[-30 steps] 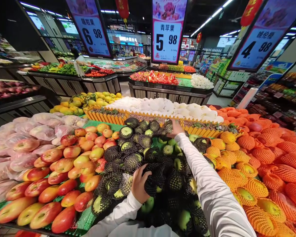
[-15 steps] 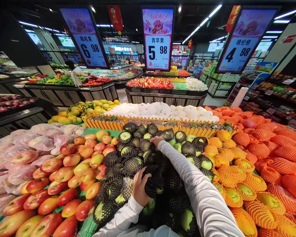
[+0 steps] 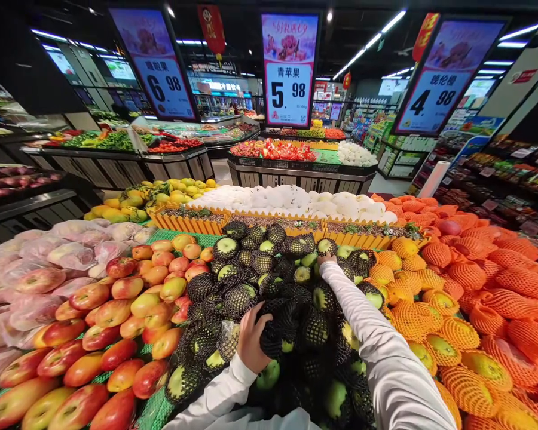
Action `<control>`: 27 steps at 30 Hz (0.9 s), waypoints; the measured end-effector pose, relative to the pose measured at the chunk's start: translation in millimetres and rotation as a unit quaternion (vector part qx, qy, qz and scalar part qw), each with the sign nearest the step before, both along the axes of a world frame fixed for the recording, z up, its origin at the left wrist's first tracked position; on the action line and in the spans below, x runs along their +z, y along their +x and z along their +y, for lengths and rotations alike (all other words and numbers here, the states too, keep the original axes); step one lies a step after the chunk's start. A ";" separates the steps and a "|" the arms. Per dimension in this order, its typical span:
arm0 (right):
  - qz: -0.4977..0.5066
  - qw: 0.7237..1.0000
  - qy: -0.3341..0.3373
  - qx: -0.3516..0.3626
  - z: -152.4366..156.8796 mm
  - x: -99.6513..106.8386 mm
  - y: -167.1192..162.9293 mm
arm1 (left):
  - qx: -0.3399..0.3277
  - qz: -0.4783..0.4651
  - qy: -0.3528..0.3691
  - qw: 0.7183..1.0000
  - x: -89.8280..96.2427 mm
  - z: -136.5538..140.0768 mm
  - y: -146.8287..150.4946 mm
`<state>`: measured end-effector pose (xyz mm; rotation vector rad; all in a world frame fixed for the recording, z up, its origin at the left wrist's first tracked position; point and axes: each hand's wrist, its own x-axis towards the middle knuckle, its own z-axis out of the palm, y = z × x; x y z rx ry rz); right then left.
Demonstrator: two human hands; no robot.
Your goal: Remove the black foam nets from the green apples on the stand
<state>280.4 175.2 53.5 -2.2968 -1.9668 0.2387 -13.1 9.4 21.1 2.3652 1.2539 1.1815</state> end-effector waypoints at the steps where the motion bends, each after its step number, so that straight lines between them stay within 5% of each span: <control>1: -0.003 1.000 -0.011 -0.003 -2.4 -4.4 -2.6 | 0.000 0.000 0.000 1.000 -0.5 -0.1 -0.2; 8: 0.032 0.998 -0.035 -0.039 -11.0 4.7 1.1 | 0.005 -0.002 0.006 1.000 -0.9 -0.6 -2.2; 16: 0.195 0.969 0.133 -0.074 -57.4 57.8 8.0 | -0.009 0.016 -0.003 1.000 -2.5 1.3 -2.9; 19: 0.342 0.920 0.184 -0.060 -98.4 72.7 1.0 | -0.007 0.030 -0.009 0.999 -3.3 1.7 -3.4; 21: 0.497 0.845 0.197 -0.038 -132.5 76.8 -9.0 | -0.001 0.038 -0.015 0.999 -4.1 1.5 -3.7; 23: 0.598 0.780 0.181 -0.027 -168.7 75.3 -23.5 | 0.009 0.040 -0.019 0.999 -4.9 1.1 -4.3; 27: 0.692 0.712 0.101 -0.060 -236.5 54.9 -58.8 | 0.027 0.006 -0.021 0.999 -2.2 0.4 -9.7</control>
